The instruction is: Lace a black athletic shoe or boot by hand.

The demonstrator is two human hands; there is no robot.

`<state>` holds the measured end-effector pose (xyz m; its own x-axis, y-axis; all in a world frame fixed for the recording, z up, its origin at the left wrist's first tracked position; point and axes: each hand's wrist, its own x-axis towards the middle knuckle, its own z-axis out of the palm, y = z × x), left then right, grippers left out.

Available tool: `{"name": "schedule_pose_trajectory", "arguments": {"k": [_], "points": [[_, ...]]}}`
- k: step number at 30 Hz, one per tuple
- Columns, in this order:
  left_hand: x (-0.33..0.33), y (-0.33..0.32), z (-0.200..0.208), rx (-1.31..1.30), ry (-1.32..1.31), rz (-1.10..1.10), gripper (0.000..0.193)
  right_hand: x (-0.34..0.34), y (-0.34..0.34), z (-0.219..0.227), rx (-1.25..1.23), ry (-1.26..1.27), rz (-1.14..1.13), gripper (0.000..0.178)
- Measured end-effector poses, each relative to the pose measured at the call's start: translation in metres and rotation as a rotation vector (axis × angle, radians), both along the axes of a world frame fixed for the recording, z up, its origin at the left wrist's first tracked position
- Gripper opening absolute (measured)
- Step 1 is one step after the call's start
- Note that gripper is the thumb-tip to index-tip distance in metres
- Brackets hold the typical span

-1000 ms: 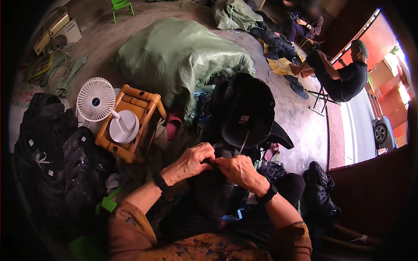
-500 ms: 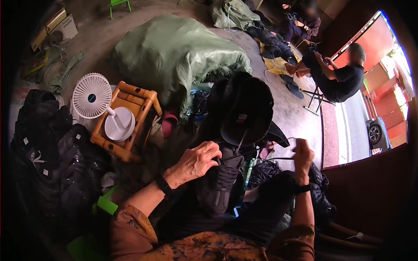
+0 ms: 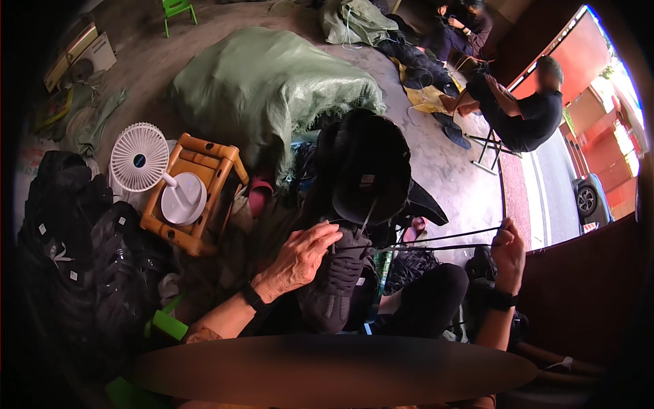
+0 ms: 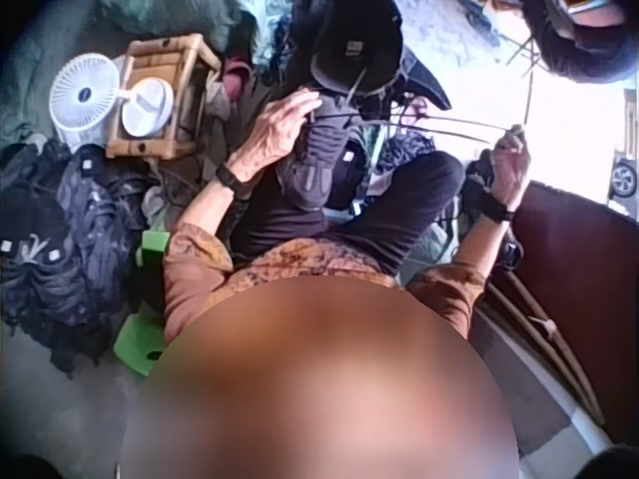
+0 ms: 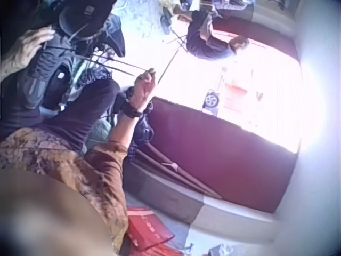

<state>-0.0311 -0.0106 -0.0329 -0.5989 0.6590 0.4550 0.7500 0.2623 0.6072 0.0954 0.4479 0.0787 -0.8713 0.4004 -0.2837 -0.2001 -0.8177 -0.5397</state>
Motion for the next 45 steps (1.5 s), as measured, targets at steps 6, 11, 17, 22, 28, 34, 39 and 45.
{"name": "schedule_pose_trajectory", "arguments": {"k": [6,11,17,22,28,34,39,45], "points": [[0.001,0.0,0.013,-0.06,0.163,-0.062,0.037,0.004,0.021,0.028,0.353,0.006,0.013,0.015],[-0.003,0.002,0.025,-0.133,0.315,-0.06,0.027,-0.023,-0.057,0.024,0.657,-0.015,0.064,0.04],[-0.003,0.015,0.018,0.08,0.085,0.051,0.02,-0.034,-0.072,0.007,0.674,-0.026,0.094,0.034],[-0.001,0.015,0.009,0.22,-0.182,0.085,0.013,-0.046,-0.09,0.004,0.627,-0.081,0.059,0.032],[-0.026,0.01,0.018,0.071,-0.267,-0.202,0.017,-0.045,-0.082,-0.005,0.635,-0.1,0.148,0.033],[-0.014,0.026,0.004,0.075,-0.319,0.035,0.024,-0.055,-0.079,0.003,0.651,-0.138,0.136,0.022],[-0.009,0.041,0.01,0.172,-0.404,0.162,0.018,0.0,0.076,0.039,0.737,0.007,-0.137,0.029],[-0.046,0.036,0.029,0.051,-0.618,-0.007,0.019,0.001,-0.022,0.119,1.205,-0.011,-0.208,0.022]]}}
